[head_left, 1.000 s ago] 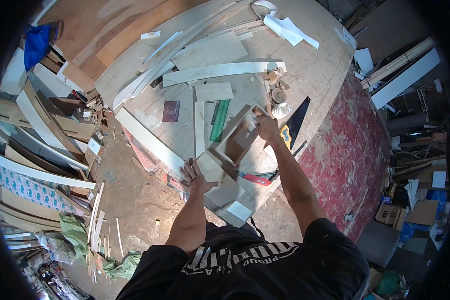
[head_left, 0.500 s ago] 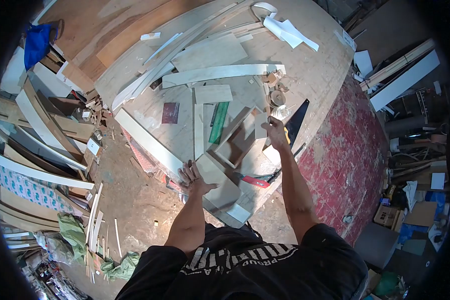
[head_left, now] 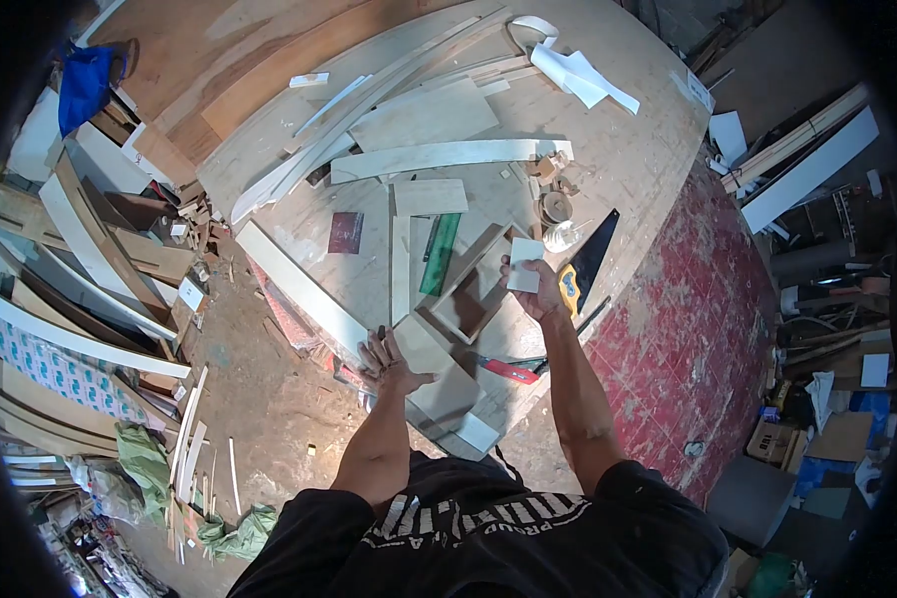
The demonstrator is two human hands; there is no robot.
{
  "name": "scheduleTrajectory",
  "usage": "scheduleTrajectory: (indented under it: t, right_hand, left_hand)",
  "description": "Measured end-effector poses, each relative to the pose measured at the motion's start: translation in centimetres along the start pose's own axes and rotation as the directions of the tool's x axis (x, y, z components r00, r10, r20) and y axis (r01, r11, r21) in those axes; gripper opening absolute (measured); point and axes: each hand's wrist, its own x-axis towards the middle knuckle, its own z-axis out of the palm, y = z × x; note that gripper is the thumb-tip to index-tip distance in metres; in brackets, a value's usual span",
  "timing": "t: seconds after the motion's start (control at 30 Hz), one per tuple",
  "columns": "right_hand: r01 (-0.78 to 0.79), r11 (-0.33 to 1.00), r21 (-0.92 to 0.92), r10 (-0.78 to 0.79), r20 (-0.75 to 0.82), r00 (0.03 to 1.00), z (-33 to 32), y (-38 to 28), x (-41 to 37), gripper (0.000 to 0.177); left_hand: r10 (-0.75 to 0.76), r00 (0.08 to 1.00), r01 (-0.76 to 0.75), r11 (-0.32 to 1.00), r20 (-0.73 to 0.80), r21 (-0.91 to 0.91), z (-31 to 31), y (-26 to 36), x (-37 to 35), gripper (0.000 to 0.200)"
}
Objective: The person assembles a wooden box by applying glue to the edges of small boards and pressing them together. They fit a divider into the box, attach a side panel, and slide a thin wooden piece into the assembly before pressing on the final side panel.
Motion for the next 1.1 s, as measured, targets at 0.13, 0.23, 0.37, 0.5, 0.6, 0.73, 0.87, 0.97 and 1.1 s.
scheduleTrajectory:
  t: [0.13,0.23,0.37,0.5,0.6,0.73,0.87,0.97,1.1]
  right_hand:
    - [-0.031,1.0,0.007,0.03,0.062,0.998,0.0,0.7,0.5,0.031]
    - [0.302,0.48,-0.824,-0.317,0.158,0.935,-2.0,2.6,1.9,0.037]
    - [0.239,-0.016,-0.971,-0.284,0.234,0.93,-0.3,2.9,1.0,0.04]
    - [0.368,-0.133,-0.92,-0.301,0.391,0.87,-0.8,4.0,1.8,0.033]
    - [0.355,-0.141,-0.924,-0.316,0.382,0.868,-0.7,4.5,1.7,0.026]
    - [0.308,-0.186,-0.933,-0.284,0.351,0.892,-0.5,4.6,1.7,0.026]
    - [0.224,-0.199,-0.954,-0.211,0.265,0.941,0.9,4.4,1.0,0.028]
    - [0.269,-0.206,-0.941,-0.237,0.315,0.919,0.9,4.6,0.8,0.028]
    - [0.26,-0.196,-0.946,-0.244,0.304,0.921,1.1,4.9,0.6,0.027]
  left_hand:
    - [0.014,1.0,-0.014,1.0,-0.01,-0.021,0.0,-0.2,-0.2,0.153]
    - [0.01,1.0,-0.01,1.0,-0.011,-0.025,0.0,-0.1,-0.1,0.153]
    - [0.013,1.0,-0.014,1.0,-0.02,-0.017,1.0,-0.6,0.7,0.154]
    - [0.009,1.0,-0.01,1.0,-0.029,-0.026,0.9,-0.5,0.8,0.154]
    - [0.011,0.999,-0.012,0.999,-0.038,-0.04,0.7,-0.4,0.3,0.154]
    - [0.018,0.999,-0.019,0.998,-0.035,-0.053,0.5,-0.4,0.2,0.154]
    - [0.02,0.999,-0.022,0.999,-0.044,-0.046,0.8,-0.5,0.5,0.153]
    - [0.021,0.999,-0.022,1.0,-0.041,-0.021,0.7,-0.4,0.6,0.153]
    - [0.023,0.999,-0.024,0.999,-0.04,-0.035,0.8,-0.5,0.5,0.153]
